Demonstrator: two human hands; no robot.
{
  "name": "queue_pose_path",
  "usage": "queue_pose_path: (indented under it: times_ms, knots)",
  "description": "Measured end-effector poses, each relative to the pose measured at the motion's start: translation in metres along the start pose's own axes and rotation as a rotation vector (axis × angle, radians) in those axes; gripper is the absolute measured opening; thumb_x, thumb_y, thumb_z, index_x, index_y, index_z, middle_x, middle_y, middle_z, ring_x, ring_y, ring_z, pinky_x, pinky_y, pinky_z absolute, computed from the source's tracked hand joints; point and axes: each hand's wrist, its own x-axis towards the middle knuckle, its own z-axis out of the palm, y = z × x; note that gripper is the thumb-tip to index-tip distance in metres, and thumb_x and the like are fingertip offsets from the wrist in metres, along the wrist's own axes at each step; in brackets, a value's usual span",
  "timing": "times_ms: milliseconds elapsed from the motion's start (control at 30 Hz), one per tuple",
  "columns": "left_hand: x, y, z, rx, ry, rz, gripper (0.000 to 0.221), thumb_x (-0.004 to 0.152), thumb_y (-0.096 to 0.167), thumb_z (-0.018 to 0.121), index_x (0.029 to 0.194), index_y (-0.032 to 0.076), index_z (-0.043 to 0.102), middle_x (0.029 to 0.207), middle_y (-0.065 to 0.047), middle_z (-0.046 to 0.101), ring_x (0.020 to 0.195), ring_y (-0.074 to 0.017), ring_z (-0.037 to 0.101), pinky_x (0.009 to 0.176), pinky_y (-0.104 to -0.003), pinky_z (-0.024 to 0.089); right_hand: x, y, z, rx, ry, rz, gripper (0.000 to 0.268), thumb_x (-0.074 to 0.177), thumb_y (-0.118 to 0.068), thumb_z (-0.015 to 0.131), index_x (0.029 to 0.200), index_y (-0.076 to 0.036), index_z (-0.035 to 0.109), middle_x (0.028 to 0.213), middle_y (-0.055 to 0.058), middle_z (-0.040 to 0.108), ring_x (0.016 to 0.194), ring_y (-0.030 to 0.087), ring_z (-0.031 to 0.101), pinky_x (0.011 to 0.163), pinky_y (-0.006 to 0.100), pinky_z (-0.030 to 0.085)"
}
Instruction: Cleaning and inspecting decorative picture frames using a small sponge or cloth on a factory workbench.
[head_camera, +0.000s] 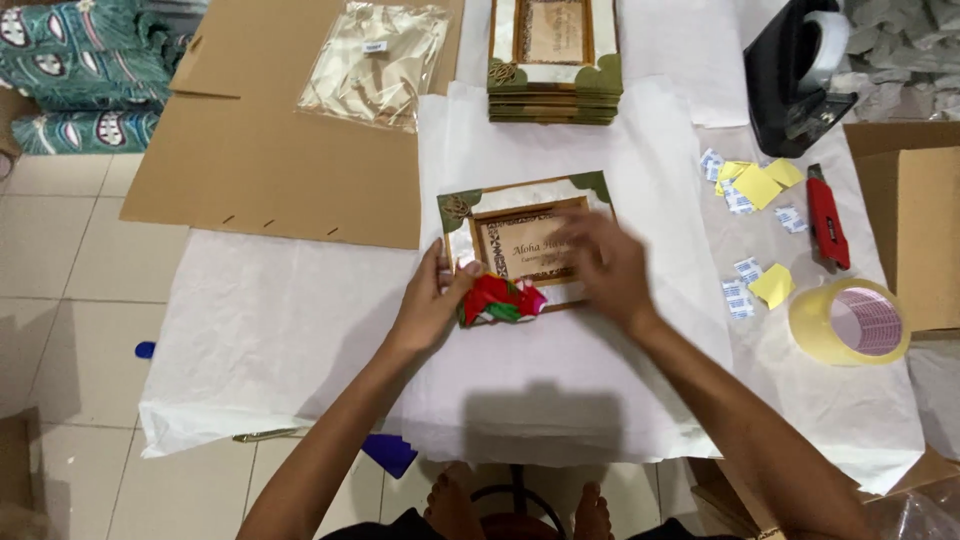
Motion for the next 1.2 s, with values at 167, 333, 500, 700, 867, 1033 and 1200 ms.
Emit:
queue_pose_path:
  times_ms: [167,333,500,700,867,1033,1200]
  knots:
    - [-0.015,0.022,0.001,0.254,0.047,0.017,0.109,0.086,0.065,0.064,0.152,-0.011,0.025,0.142,-0.029,0.036,0.134,-0.0459,0.045,0.108,-0.052,0.045,0.001,0.031,-0.02,-0.276,0.075,0.252,0.041,0.099,-0.009,0.059,0.14,-0.007,0.058,0.146,0.017,0.055,0.14,0.038,0.046,0.117,0.056,0.033]
    - [-0.027,0.029,0.016,0.407,0.094,0.036,0.113,0.081,0.061,0.074,0.154,-0.008,0.022,0.146,-0.028,0.027,0.143,-0.045,0.03,0.114,-0.051,0.039,-0.022,0.046,-0.017,-0.351,-0.034,0.315,0.062,0.106,-0.036,0.05,0.154,0.003,0.044,0.154,0.027,0.047,0.147,0.044,0.037,0.123,0.056,0.023]
    - [-0.012,-0.045,0.03,0.647,0.487,0.729,0.083,0.086,0.038,0.081,0.149,0.001,0.043,0.123,-0.025,0.047,0.114,-0.0445,0.052,0.089,-0.052,0.052,-0.028,0.048,-0.021,-0.372,-0.003,0.276,0.061,0.108,-0.047,0.04,0.153,-0.007,0.05,0.149,0.019,0.055,0.145,0.04,0.042,0.121,0.055,0.025]
    - [-0.004,-0.06,0.025,0.498,0.501,0.849,0.025,0.092,0.005,0.071,0.116,0.011,0.074,0.096,-0.003,0.063,0.094,-0.0235,0.066,0.083,-0.035,0.055,-0.034,0.06,-0.02,-0.43,-0.069,0.245,0.055,0.105,-0.047,0.048,0.151,-0.019,0.056,0.148,0.013,0.058,0.146,0.035,0.043,0.123,0.056,0.022]
    - [-0.007,-0.062,0.025,0.477,0.456,0.922,0.024,0.091,-0.004,0.067,0.107,0.011,0.076,0.092,-0.003,0.069,0.09,-0.0222,0.068,0.08,-0.033,0.057,-0.043,0.054,-0.022,-0.488,-0.131,0.246,0.061,0.105,-0.05,0.047,0.156,-0.018,0.05,0.154,0.012,0.053,0.147,0.033,0.042,0.124,0.054,0.02]
    - [-0.007,-0.066,0.024,0.428,0.36,0.877,0.029,0.093,-0.007,0.061,0.111,0.012,0.075,0.097,-0.003,0.073,0.094,-0.0225,0.069,0.085,-0.035,0.057,-0.047,0.047,-0.024,-0.488,-0.134,0.266,0.06,0.106,-0.045,0.047,0.157,-0.016,0.047,0.155,0.014,0.052,0.147,0.033,0.042,0.124,0.053,0.02]
    - [-0.01,-0.056,0.022,0.481,0.433,0.837,0.02,0.088,-0.01,0.064,0.098,0.004,0.073,0.119,-0.014,0.063,0.119,-0.0367,0.06,0.105,-0.051,0.047,-0.048,0.046,-0.024,-0.488,-0.13,0.281,0.059,0.106,-0.045,0.047,0.158,-0.016,0.046,0.155,0.013,0.052,0.148,0.032,0.041,0.124,0.053,0.02]
